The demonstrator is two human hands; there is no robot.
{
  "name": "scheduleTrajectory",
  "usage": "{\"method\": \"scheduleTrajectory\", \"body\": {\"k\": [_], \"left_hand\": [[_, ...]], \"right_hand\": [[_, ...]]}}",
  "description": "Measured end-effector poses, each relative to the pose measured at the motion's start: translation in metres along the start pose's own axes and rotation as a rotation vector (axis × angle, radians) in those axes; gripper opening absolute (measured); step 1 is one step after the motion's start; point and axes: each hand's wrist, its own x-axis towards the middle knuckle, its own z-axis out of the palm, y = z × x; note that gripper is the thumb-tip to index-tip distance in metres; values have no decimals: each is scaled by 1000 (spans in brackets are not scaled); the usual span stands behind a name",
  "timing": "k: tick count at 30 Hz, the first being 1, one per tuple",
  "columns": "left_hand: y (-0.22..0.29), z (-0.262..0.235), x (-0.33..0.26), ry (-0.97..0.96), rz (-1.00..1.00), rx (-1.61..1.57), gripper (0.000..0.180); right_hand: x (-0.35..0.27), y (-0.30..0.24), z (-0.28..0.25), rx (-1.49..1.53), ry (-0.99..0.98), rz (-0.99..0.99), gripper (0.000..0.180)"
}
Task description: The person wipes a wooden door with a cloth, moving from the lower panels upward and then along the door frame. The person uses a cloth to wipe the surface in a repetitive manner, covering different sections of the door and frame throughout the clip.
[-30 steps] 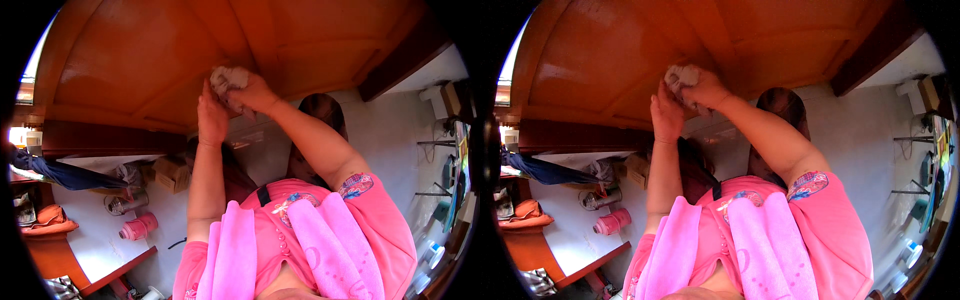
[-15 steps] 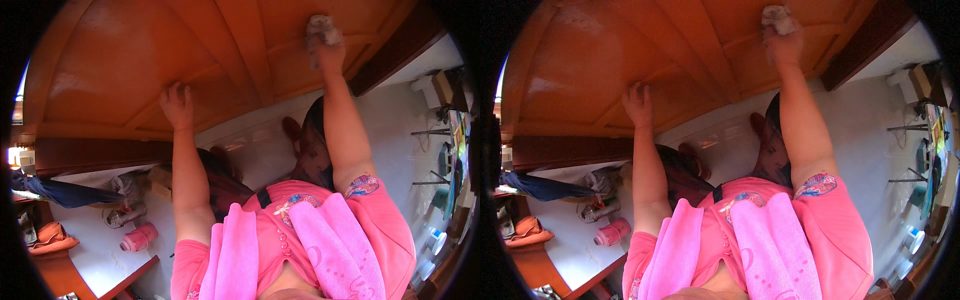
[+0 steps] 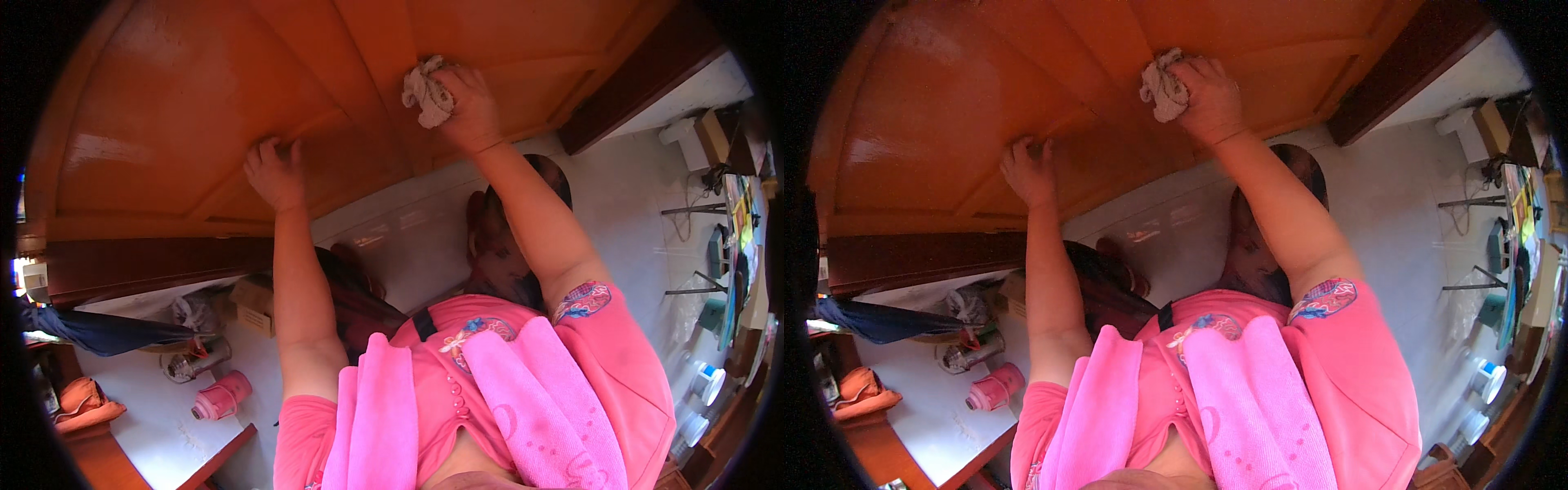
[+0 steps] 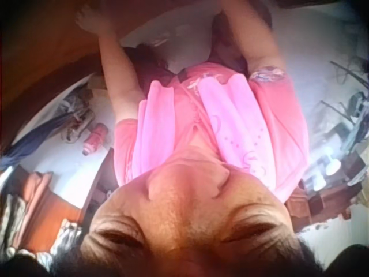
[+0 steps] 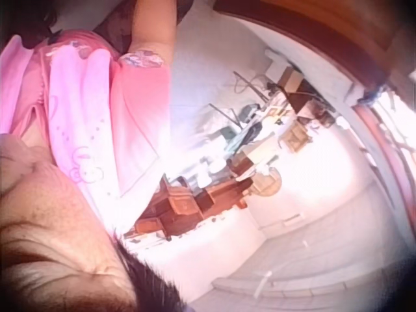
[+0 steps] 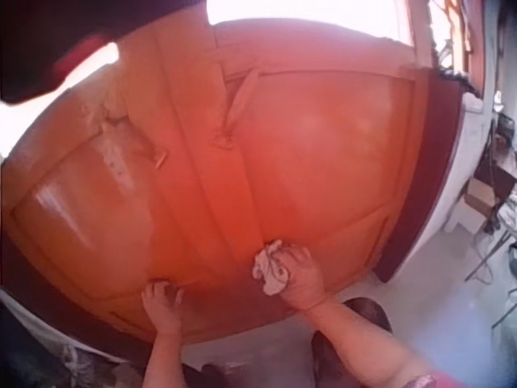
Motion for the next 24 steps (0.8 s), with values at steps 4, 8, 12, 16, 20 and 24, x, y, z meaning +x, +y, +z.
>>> {"method": "scheduleTrajectory", "body": {"k": [4, 8, 12, 16, 20, 24], "left_hand": [[-17, 1, -5, -25, 39, -9, 36], [-9, 1, -9, -62, -16, -29, 39], [-14, -7, -11, -110, -11, -96, 42], [-10, -11, -14, -106, -6, -167, 43], [-11, -12, -14, -98, 18, -185, 46], [-13, -15, -12, -142, 14, -182, 46]], "right_hand": [[1, 31, -10, -161, -5, -117, 33], [-3, 88, -22, -217, 64, 47, 34], [10, 86, -40, -355, 43, 231, 35], [7, 78, -35, -480, 88, 187, 44], [-1, 64, -7, -383, 18, -68, 44], [-3, -5, 6, -287, -71, -59, 44]]}}
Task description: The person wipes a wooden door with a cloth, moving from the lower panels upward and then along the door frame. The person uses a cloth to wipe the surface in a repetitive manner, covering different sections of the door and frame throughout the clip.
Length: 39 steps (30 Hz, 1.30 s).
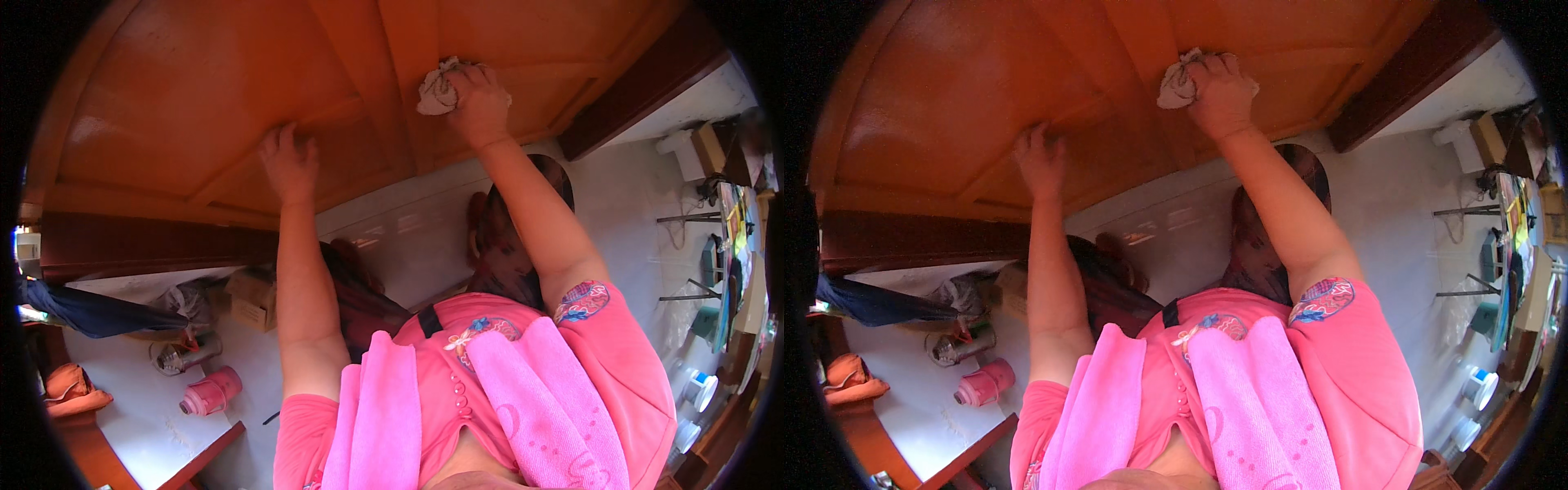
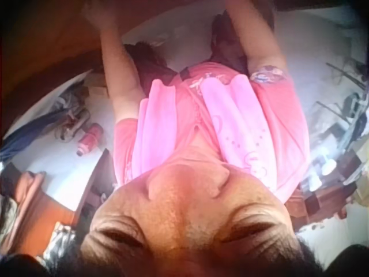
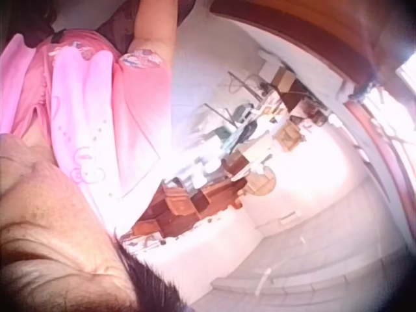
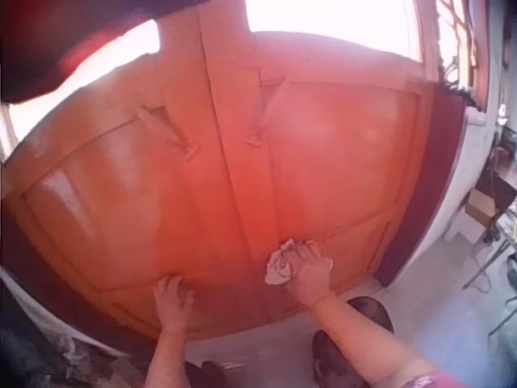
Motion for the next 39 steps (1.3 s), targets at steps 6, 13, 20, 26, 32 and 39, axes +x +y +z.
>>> {"method": "scheduleTrajectory", "body": {"k": [6, 13, 20, 26, 32, 39], "left_hand": [[-9, -2, -2, -22, 42, 11, 47], [7, -9, -7, -82, -18, -39, 54], [10, -2, -5, -82, -56, -55, 56], [9, 3, -6, -38, -46, -22, 54], [19, 14, -13, -24, -53, 81, 68], [27, 13, -15, -80, -84, 86, 79]], "right_hand": [[2, 17, -6, -15, -52, -30, 44], [-5, 111, -5, -37, -45, 342, 44], [2, 100, -4, -227, 40, 275, 38], [4, 13, 1, -81, -73, 54, 35], [10, 7, -14, 38, -69, 41, 34], [13, 76, -33, 5, -204, 196, 39]]}}
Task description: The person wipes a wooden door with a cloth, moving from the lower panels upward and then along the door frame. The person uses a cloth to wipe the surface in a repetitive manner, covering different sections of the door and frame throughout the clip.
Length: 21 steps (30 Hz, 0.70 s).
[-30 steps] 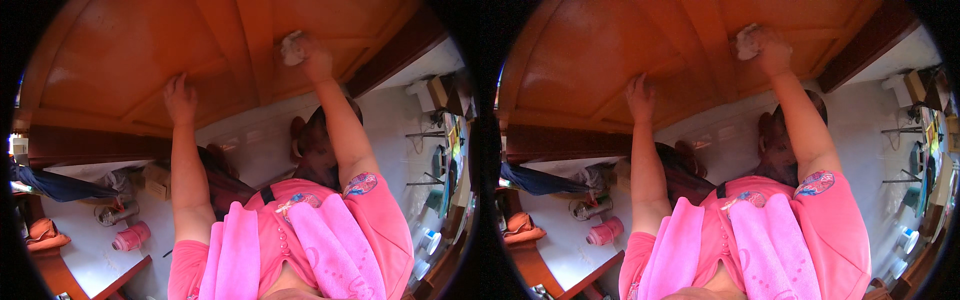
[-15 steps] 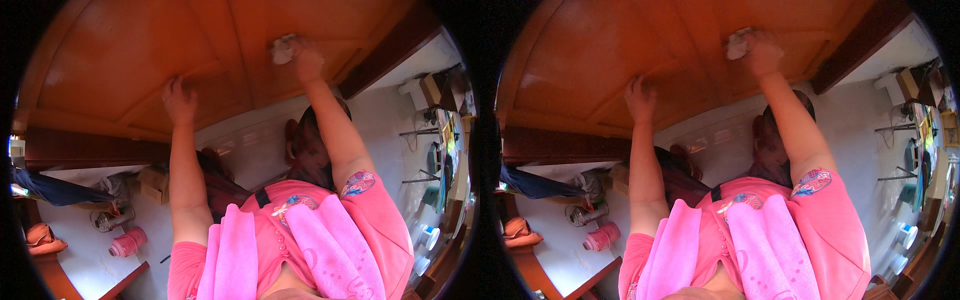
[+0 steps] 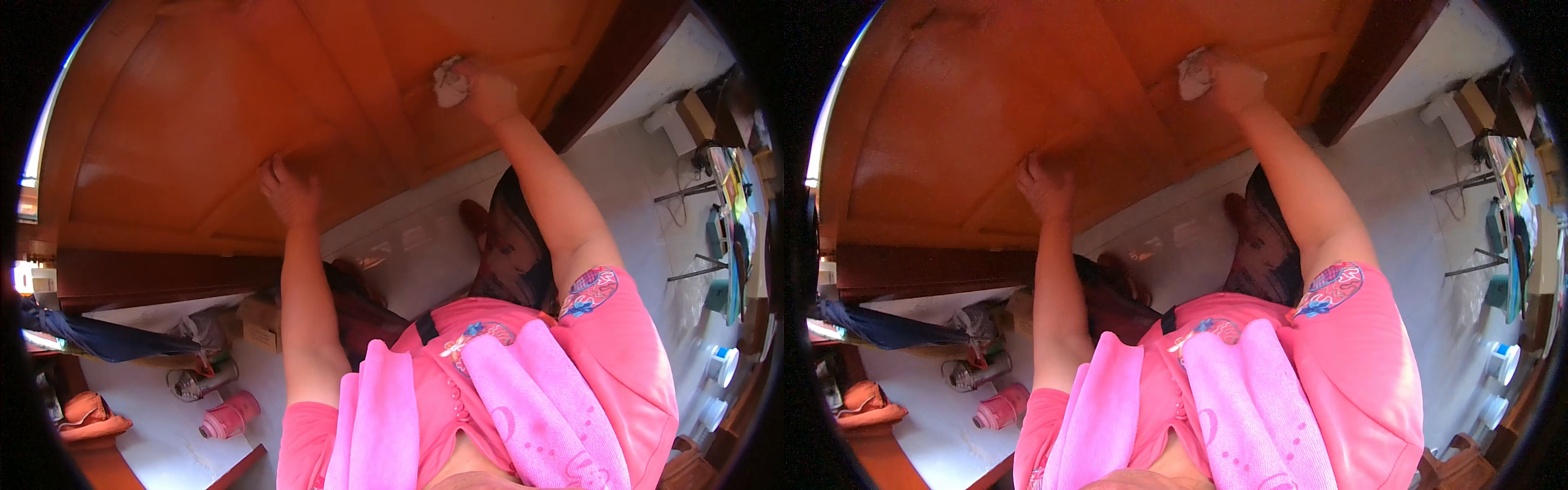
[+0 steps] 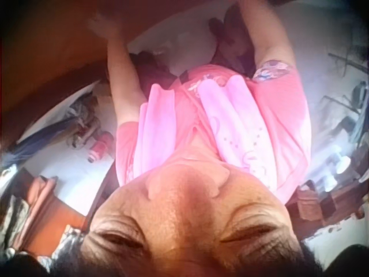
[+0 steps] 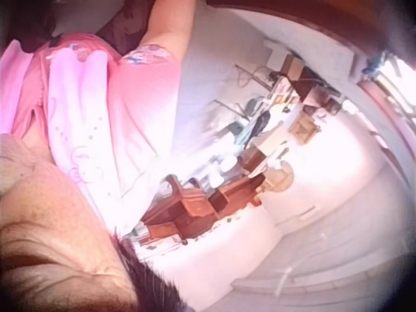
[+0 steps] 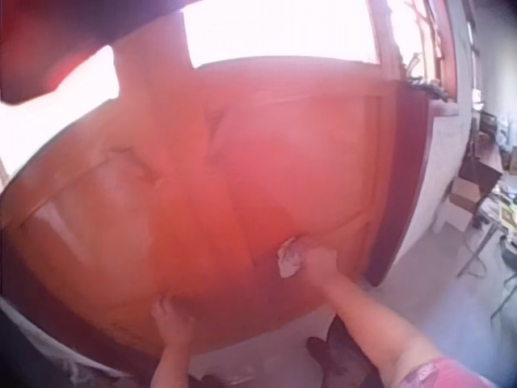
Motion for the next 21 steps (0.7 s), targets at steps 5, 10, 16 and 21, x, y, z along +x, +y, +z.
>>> {"method": "scheduleTrajectory", "body": {"k": [5, 10, 16, 21], "left_hand": [[-1, 1, -1, -5, 16, -1, 78], [1, -1, -1, 4, 30, 6, 78], [-2, -3, -2, -26, 45, 14, 83], [-8, 3, -2, 31, 85, 36, 84]], "right_hand": [[15, 76, -12, -129, -8, 208, 43], [22, 140, -21, -226, 104, 273, 46], [41, 198, -40, -405, 67, 397, 47], [54, 224, -54, -507, 31, 525, 48]]}}
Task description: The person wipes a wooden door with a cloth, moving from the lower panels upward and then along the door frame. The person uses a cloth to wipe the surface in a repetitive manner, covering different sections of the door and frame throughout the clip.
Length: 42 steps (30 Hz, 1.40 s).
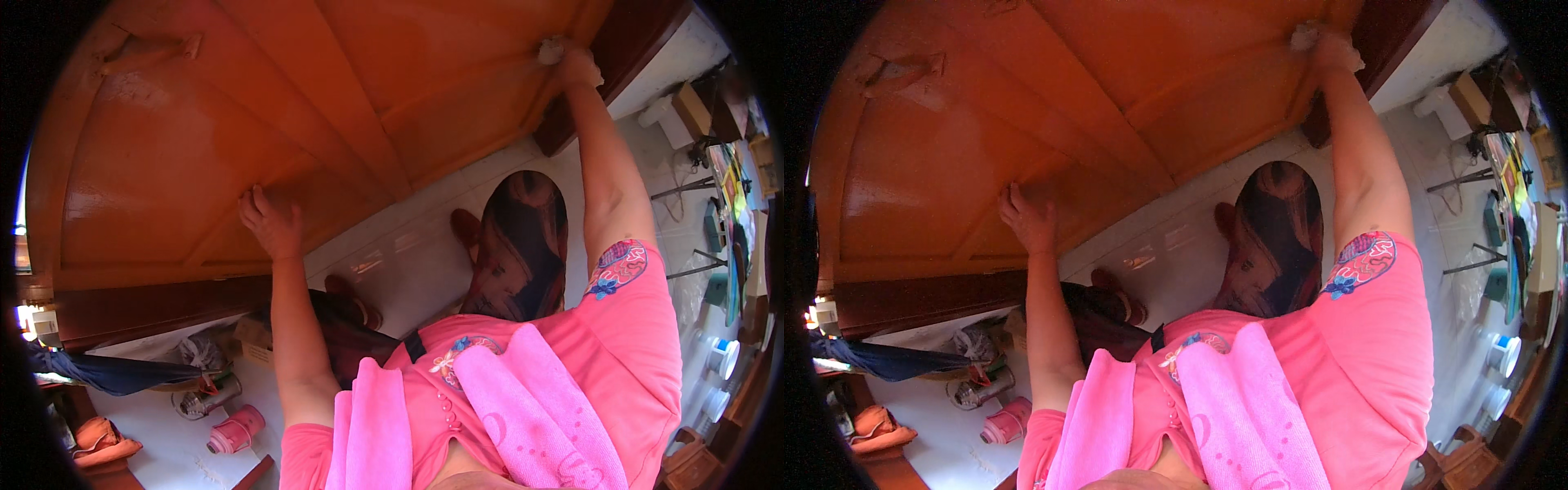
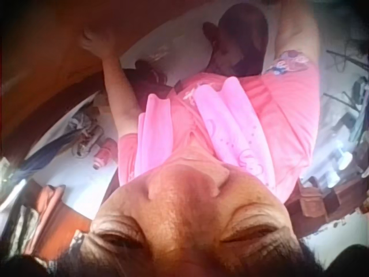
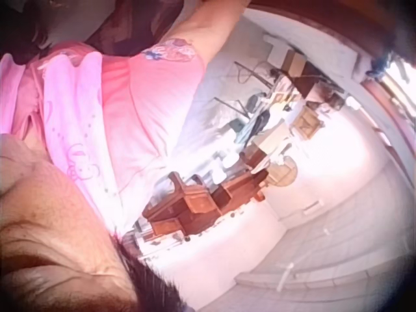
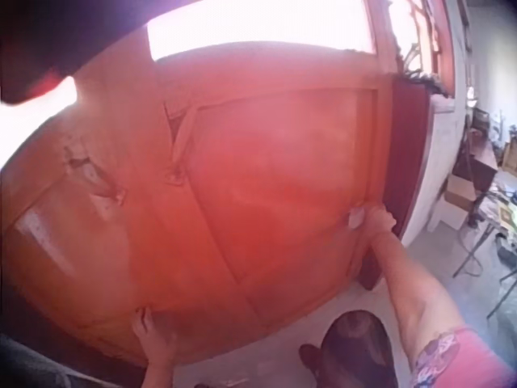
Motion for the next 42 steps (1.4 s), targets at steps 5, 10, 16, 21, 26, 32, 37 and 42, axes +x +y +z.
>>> {"method": "scheduleTrajectory", "body": {"k": [5, 10, 16, 21, 26, 32, 37, 42], "left_hand": [[1, 1, -2, -47, -31, 4, 87], [6, -2, -4, -52, -41, -11, 92], [11, 1, 1, -81, -78, -10, 93], [7, 2, -1, -65, -56, -15, 93], [-2, 9, 1, 16, 43, 21, 91], [-6, 2, -6, -19, 12, 38, 91], [5, -6, -5, -66, 0, -19, 91], [6, -15, -5, -115, -20, -56, 90]], "right_hand": [[-6, -11, -20, -67, 0, -46, 45], [-7, -16, -20, 170, -98, 66, 50], [-46, -44, -11, 170, 50, -394, 44], [-72, -66, -27, 140, -16, -332, 38], [-38, -39, -20, 96, -141, -122, 44], [-21, -26, -43, 108, -147, 35, 61], [7, -5, -22, 31, -162, -2, 60], [-5, -15, -25, 179, -170, -99, 49]]}}
